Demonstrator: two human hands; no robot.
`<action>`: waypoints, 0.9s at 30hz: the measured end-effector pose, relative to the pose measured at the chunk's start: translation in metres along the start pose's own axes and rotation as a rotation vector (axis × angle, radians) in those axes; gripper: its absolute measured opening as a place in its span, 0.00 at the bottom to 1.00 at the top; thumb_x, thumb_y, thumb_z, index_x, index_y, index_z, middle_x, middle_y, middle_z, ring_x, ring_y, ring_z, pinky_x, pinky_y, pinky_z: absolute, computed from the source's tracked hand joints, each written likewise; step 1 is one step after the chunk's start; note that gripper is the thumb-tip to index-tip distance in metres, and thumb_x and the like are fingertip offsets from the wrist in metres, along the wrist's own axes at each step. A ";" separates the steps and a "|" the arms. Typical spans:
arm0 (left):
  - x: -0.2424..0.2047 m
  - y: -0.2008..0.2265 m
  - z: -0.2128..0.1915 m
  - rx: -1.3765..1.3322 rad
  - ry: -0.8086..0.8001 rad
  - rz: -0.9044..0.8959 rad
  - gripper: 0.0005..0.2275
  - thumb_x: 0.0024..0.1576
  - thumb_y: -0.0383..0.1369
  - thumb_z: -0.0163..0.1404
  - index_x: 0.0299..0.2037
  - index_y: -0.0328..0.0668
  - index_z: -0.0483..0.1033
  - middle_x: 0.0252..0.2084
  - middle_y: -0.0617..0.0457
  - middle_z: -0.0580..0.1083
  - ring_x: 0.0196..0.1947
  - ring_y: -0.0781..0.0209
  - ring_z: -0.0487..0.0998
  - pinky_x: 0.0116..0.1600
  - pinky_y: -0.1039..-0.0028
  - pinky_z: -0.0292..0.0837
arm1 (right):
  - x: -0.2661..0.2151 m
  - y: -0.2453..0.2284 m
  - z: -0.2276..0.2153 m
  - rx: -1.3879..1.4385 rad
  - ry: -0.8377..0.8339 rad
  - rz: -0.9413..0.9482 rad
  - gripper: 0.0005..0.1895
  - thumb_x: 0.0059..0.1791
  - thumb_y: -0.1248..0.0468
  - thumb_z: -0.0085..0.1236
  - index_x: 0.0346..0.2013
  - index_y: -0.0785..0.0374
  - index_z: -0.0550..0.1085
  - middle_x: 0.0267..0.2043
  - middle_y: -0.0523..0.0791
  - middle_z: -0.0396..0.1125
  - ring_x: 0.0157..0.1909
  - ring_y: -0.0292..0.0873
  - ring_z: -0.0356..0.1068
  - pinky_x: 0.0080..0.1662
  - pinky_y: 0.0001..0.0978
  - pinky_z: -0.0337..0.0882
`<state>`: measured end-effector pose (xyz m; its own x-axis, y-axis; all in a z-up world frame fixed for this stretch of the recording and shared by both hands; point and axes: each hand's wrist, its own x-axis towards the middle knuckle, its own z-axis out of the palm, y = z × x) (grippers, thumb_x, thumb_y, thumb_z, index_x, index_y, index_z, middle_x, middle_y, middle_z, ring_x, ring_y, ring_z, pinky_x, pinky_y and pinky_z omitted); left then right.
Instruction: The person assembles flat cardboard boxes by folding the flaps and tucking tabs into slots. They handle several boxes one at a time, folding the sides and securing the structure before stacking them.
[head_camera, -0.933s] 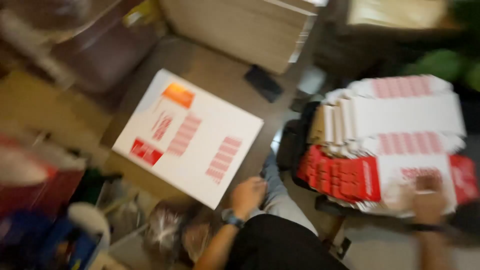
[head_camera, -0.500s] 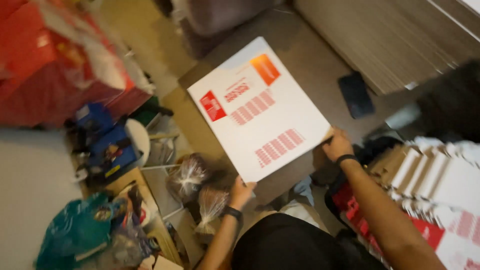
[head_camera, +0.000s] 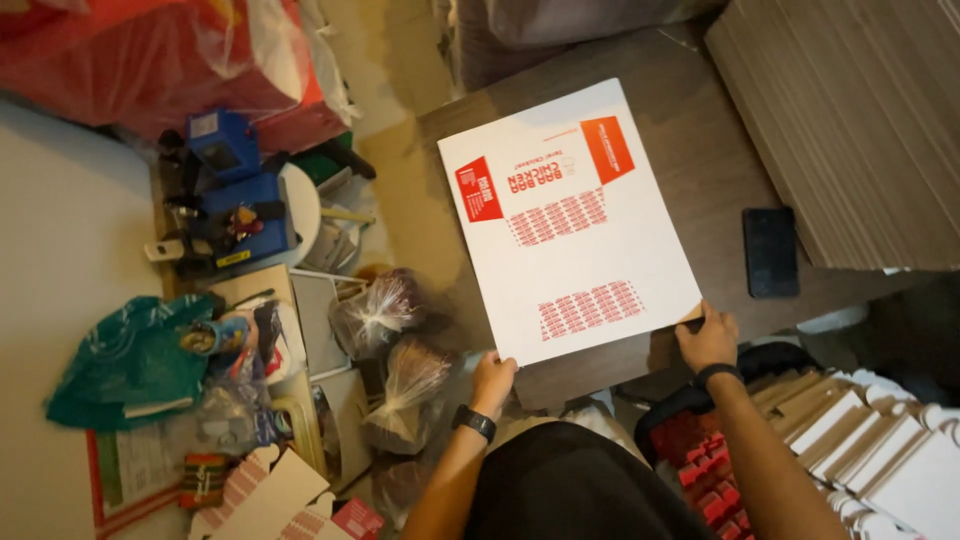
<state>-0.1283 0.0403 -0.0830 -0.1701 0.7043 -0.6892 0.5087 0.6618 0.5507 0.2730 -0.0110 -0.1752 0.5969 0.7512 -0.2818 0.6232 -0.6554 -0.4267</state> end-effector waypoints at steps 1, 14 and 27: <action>0.000 0.002 -0.001 0.012 0.009 -0.012 0.23 0.44 0.38 0.56 0.52 0.39 0.80 0.49 0.42 0.80 0.58 0.42 0.78 0.58 0.58 0.73 | -0.002 -0.004 -0.004 -0.008 -0.007 0.012 0.38 0.45 0.54 0.67 0.69 0.59 0.70 0.57 0.56 0.63 0.65 0.62 0.63 0.65 0.51 0.66; 0.000 0.013 -0.026 -0.195 -0.059 -0.020 0.22 0.49 0.36 0.59 0.55 0.39 0.79 0.50 0.41 0.79 0.54 0.43 0.80 0.50 0.64 0.78 | 0.021 0.038 0.011 -0.114 -0.033 0.023 0.47 0.41 0.40 0.68 0.72 0.48 0.68 0.64 0.54 0.63 0.66 0.62 0.64 0.65 0.51 0.64; -0.002 0.014 0.000 0.002 0.029 -0.012 0.20 0.48 0.44 0.53 0.46 0.43 0.82 0.45 0.44 0.81 0.55 0.44 0.79 0.56 0.58 0.75 | 0.020 0.017 -0.008 -0.134 -0.142 0.013 0.49 0.42 0.36 0.66 0.74 0.47 0.64 0.65 0.55 0.61 0.67 0.62 0.62 0.67 0.50 0.61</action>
<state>-0.1210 0.0489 -0.0737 -0.2008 0.7037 -0.6815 0.5079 0.6697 0.5418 0.2991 -0.0079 -0.1807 0.5336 0.7401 -0.4092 0.6833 -0.6624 -0.3069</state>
